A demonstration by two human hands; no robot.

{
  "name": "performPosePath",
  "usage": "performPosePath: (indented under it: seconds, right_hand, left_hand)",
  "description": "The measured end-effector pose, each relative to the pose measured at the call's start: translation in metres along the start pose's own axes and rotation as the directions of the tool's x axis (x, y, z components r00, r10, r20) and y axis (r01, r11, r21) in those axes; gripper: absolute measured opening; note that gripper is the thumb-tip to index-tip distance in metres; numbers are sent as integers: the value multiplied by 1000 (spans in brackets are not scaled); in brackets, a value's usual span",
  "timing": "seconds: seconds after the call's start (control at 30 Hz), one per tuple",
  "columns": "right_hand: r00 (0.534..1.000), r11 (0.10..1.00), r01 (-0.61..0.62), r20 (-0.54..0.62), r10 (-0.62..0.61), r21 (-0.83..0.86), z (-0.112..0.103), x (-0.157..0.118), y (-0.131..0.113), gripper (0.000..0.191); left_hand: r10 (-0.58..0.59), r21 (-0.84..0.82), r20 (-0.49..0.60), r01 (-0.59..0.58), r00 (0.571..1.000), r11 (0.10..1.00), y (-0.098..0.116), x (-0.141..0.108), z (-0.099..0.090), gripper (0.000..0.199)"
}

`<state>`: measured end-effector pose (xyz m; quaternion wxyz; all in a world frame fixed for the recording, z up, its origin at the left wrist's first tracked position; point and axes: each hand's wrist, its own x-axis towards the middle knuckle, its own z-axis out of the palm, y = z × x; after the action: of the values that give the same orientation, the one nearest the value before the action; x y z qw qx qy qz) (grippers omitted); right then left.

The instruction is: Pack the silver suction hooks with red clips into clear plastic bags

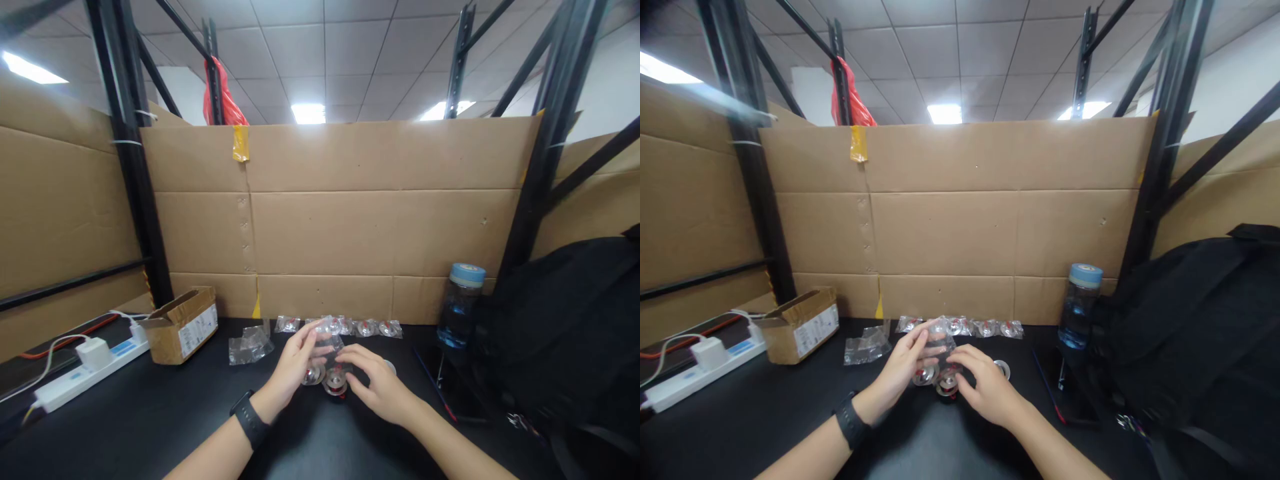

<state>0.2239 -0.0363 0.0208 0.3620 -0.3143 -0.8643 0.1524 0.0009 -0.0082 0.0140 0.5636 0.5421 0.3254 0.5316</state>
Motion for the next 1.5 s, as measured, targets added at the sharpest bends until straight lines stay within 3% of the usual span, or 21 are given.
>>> performPosePath:
  seconds: [0.17,0.4,0.5,0.57,0.63,0.7,0.8,0.87,0.93,1.0,1.13,1.37,1.43,1.5]
  right_hand:
    - [998,998,-29,-52,32,56,-3,3,-1,27]
    - [988,984,-137,-56,144,116,-2,5,-5,22]
    - [984,983,-159,-66,165,94,-3,3,-3,25]
    - [983,984,-166,-69,170,68,-4,2,-1,27]
    - [983,983,-172,-62,175,57,-5,1,0,29]
    - [981,981,-184,-47,187,62,-5,1,2,33]
    - [979,976,-200,-15,202,84,-3,0,5,38]
    - [979,974,-204,4,204,96,-1,0,7,39]
    - [979,974,-203,15,203,99,0,0,8,40]
    - [980,975,-201,16,200,93,0,0,8,40]
    - [981,978,-196,9,196,75,-3,0,6,40]
    - [987,985,-159,20,158,64,-2,0,7,35]
    - [988,986,-153,20,152,64,-2,-1,8,35]
    - [989,987,-149,20,148,61,-1,-1,8,37]
  left_hand:
    - [50,113,18,-51,999,992,-2,3,-4,87]
    - [177,314,0,-168,984,934,2,9,-23,78]
    - [203,398,38,-201,978,895,18,13,-42,63]
    - [234,487,-2,-203,972,849,32,16,-62,48]
    - [270,545,-145,-151,952,825,43,21,-86,47]
    - [311,583,-315,-76,897,809,48,25,-113,59]
    - [261,656,-472,137,842,742,44,31,-148,67]
    - [211,780,-478,302,853,548,35,32,-164,62]
    - [172,863,-449,376,877,336,24,31,-173,55]
    - [143,895,-421,386,895,222,15,30,-177,45]
    - [113,912,-407,397,906,107,9,27,-175,35]
    - [218,891,-410,440,886,-113,17,17,-166,47]
    - [287,900,-349,405,892,-164,19,17,-158,53]
    - [342,942,-226,293,912,-161,20,20,-144,53]
